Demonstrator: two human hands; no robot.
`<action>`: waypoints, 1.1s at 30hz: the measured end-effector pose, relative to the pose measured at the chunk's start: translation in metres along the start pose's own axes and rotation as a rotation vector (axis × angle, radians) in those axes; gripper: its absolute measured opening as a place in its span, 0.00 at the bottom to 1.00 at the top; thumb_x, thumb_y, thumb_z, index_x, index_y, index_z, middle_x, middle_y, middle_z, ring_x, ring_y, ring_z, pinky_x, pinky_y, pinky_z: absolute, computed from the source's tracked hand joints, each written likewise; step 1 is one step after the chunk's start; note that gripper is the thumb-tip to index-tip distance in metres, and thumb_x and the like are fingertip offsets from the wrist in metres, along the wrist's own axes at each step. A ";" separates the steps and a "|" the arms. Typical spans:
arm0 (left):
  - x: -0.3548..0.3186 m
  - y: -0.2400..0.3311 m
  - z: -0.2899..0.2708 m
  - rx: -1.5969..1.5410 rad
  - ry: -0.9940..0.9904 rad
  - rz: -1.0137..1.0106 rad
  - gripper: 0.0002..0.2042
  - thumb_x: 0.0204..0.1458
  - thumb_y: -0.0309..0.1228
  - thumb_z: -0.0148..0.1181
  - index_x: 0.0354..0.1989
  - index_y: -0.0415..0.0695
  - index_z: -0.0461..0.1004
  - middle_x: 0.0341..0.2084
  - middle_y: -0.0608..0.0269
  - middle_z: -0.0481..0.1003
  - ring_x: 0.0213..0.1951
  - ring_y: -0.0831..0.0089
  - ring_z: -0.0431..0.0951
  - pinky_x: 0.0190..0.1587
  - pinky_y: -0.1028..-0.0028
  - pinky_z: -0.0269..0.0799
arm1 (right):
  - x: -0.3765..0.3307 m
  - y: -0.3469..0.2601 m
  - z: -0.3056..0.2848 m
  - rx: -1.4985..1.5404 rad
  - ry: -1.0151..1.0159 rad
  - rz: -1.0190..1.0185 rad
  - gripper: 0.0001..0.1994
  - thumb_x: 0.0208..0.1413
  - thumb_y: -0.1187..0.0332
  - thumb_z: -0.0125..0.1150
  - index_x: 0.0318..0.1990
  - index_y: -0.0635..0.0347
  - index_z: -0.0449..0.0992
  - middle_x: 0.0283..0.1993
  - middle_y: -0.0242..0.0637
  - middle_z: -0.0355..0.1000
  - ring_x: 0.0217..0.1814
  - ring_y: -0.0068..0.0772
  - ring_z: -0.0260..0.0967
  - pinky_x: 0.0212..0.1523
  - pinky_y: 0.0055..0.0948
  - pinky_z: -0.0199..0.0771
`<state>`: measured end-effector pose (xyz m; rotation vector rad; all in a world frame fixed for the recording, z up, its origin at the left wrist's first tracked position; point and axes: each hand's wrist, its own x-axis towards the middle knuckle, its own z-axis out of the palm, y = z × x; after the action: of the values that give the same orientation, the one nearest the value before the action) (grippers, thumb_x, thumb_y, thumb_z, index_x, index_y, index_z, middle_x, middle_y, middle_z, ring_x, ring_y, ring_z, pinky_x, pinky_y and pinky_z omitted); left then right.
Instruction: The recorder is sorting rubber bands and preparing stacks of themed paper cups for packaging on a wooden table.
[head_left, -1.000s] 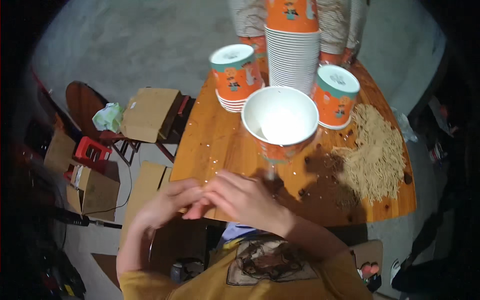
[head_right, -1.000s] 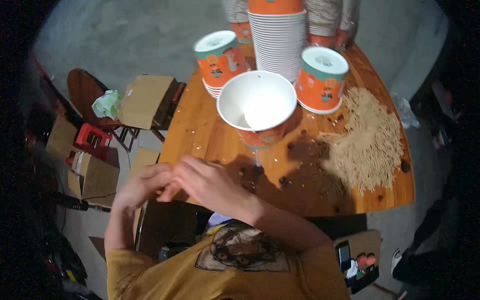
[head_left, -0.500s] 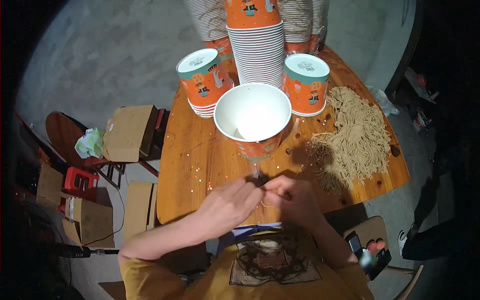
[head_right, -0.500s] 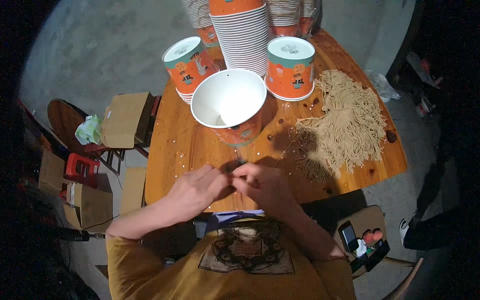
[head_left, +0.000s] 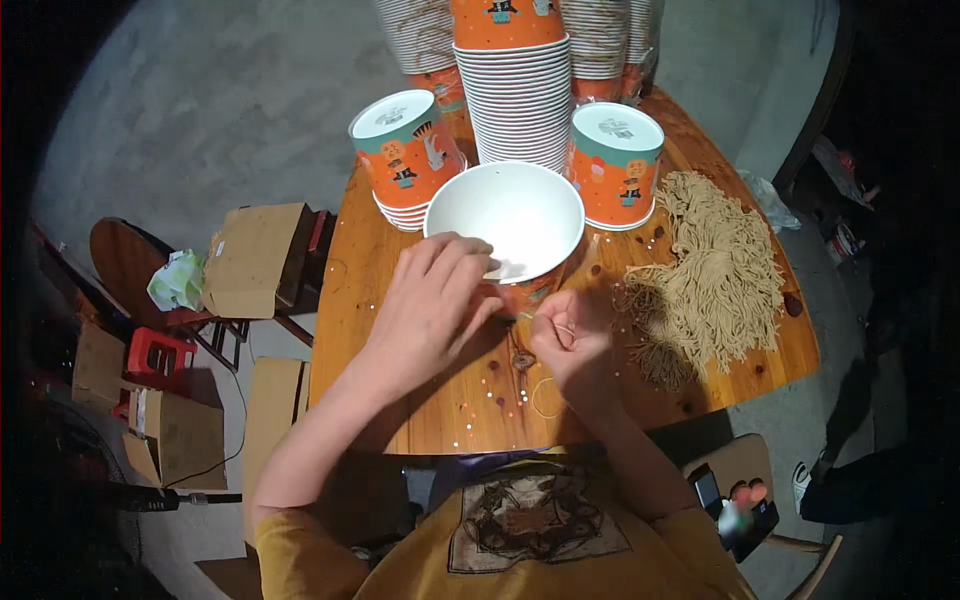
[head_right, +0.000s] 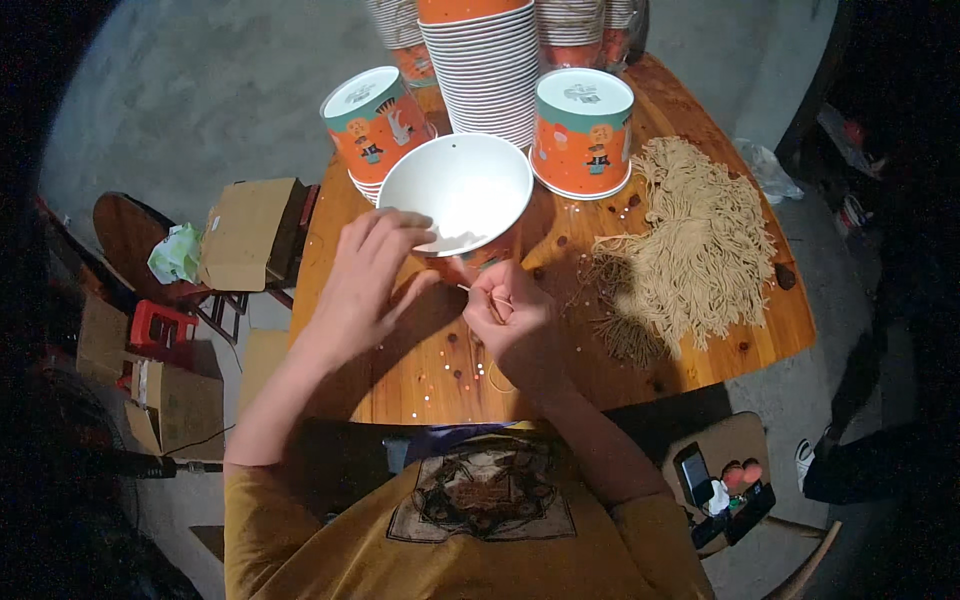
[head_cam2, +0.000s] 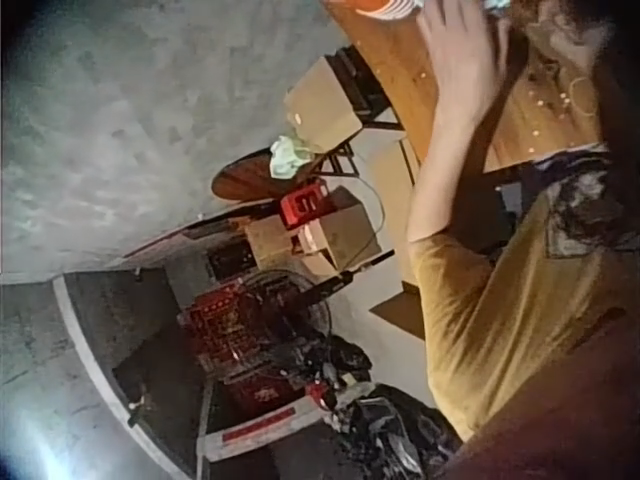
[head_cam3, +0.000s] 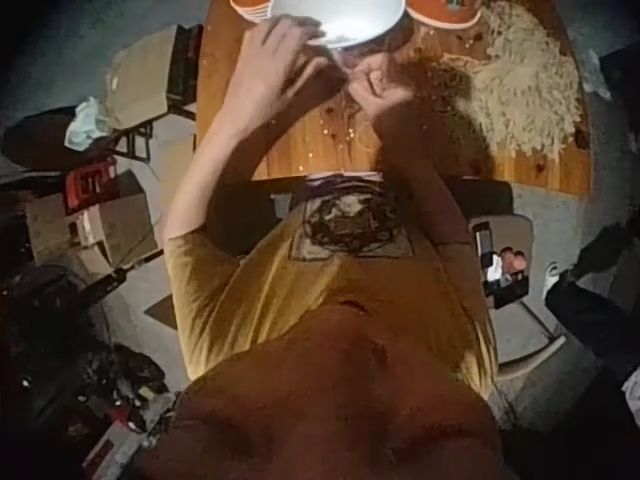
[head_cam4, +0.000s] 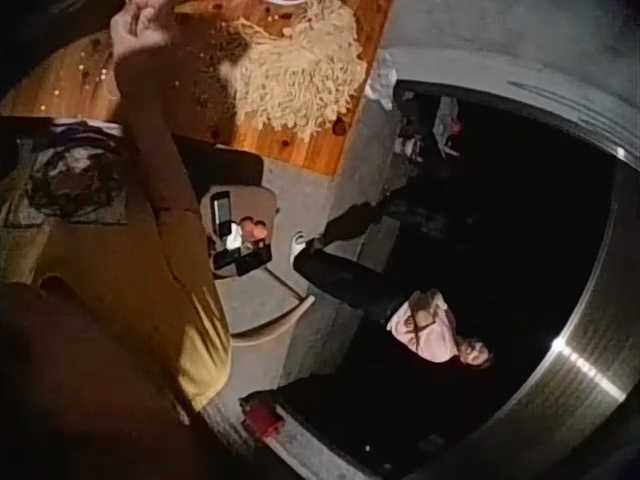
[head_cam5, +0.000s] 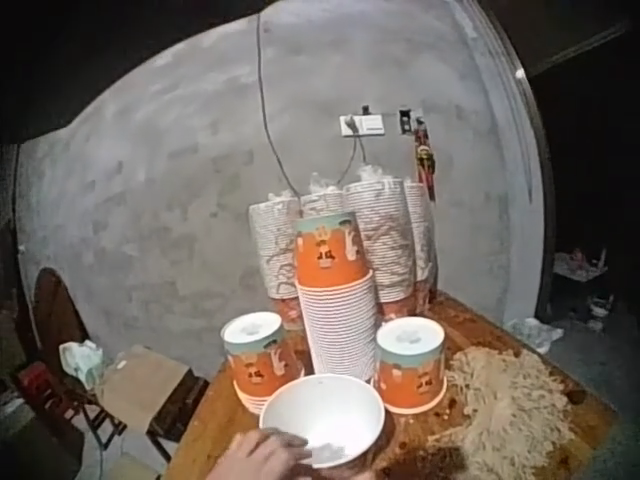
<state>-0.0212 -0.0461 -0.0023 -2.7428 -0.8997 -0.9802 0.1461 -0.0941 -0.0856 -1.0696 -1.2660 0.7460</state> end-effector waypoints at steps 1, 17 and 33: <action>0.003 -0.007 0.004 -0.004 -0.062 0.022 0.11 0.46 0.21 0.58 0.40 0.41 0.69 0.34 0.57 0.68 0.42 0.59 0.68 0.44 0.62 0.63 | 0.002 0.000 0.000 -0.066 0.013 -0.040 0.07 0.48 0.80 0.58 0.31 0.60 0.67 0.17 0.23 0.54 0.19 0.11 0.50 0.20 0.18 0.53; 0.026 0.003 -0.005 -0.539 -0.306 -0.440 0.13 0.54 0.24 0.53 0.49 0.38 0.71 0.31 0.61 0.71 0.34 0.75 0.71 0.41 0.74 0.69 | 0.040 -0.015 0.002 -0.501 0.105 -0.348 0.15 0.42 0.74 0.62 0.34 0.55 0.61 0.27 0.35 0.65 0.22 0.41 0.68 0.21 0.38 0.68; 0.026 0.007 0.006 -0.503 -0.281 -0.464 0.15 0.54 0.23 0.53 0.51 0.37 0.70 0.34 0.62 0.71 0.38 0.76 0.73 0.44 0.75 0.69 | 0.043 -0.007 0.002 -0.534 0.171 -0.530 0.16 0.39 0.79 0.61 0.33 0.58 0.60 0.26 0.36 0.62 0.23 0.42 0.67 0.21 0.37 0.67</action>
<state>0.0016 -0.0371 0.0094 -3.2249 -1.5844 -1.0100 0.1509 -0.0572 -0.0636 -1.1111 -1.5487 -0.0953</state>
